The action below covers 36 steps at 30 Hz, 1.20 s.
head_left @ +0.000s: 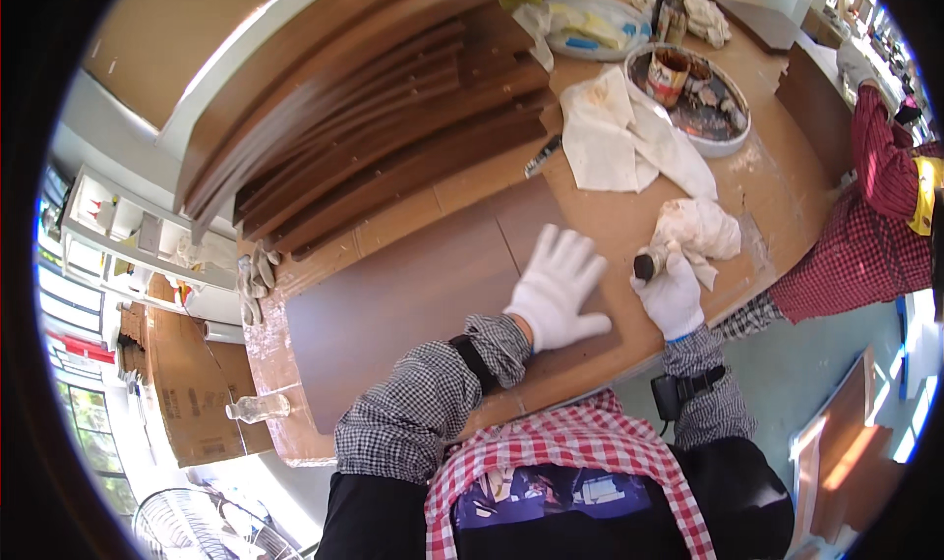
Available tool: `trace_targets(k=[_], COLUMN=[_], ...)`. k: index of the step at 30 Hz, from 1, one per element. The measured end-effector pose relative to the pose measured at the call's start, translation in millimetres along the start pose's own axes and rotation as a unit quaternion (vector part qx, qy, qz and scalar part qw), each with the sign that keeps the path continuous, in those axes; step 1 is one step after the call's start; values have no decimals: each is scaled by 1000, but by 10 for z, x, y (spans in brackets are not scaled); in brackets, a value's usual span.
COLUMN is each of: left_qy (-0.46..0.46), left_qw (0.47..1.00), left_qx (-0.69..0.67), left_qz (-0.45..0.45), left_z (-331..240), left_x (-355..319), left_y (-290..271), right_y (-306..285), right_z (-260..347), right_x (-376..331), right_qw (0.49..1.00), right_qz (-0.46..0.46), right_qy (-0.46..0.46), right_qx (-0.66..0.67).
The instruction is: Cleaning and inspecting wooden furniture panels using a rag and a cleaning solution.
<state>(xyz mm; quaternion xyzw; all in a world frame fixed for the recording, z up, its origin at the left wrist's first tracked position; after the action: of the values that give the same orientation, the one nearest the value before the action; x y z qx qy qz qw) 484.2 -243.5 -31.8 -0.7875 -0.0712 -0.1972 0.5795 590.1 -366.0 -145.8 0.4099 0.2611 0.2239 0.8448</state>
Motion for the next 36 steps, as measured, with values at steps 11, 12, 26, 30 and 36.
trace_targets(k=[11,12,26,30,36], left_qy=[-93,-113,-139,-30,-215], left_qw=[936,972,961,914,903], left_qx=[265,167,-217,-249,-182], left_qz=[-211,-121,-102,-319,-326], left_z=[1669,1480,159,202,1139], left_x=[1,205,-406,-704,-1303], left_y=[-398,-208,-465,-972,-1430], right_y=[39,-97,795,1505,2220], right_z=[-89,-29,-439,-1074,-575], right_x=[6,-6,-332,-528,634], right_qw=[999,1000,984,879,594], right_qz=[34,20,119,238,238], right_qy=[10,5,99,109,-259], right_qx=[10,5,-92,-399,-724])
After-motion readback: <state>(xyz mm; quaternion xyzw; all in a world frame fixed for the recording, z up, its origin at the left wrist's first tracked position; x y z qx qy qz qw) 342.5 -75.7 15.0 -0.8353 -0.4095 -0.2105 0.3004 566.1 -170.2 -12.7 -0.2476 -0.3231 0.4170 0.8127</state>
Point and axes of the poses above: each hand's wrist, its own x-axis towards the middle knuckle, its own y-axis out of the palm, z = x × y, the point moved 10 cm from there along x, towards the middle knuckle, and after that the axes turned 10 degrees about -z, right-handed, at the moved point
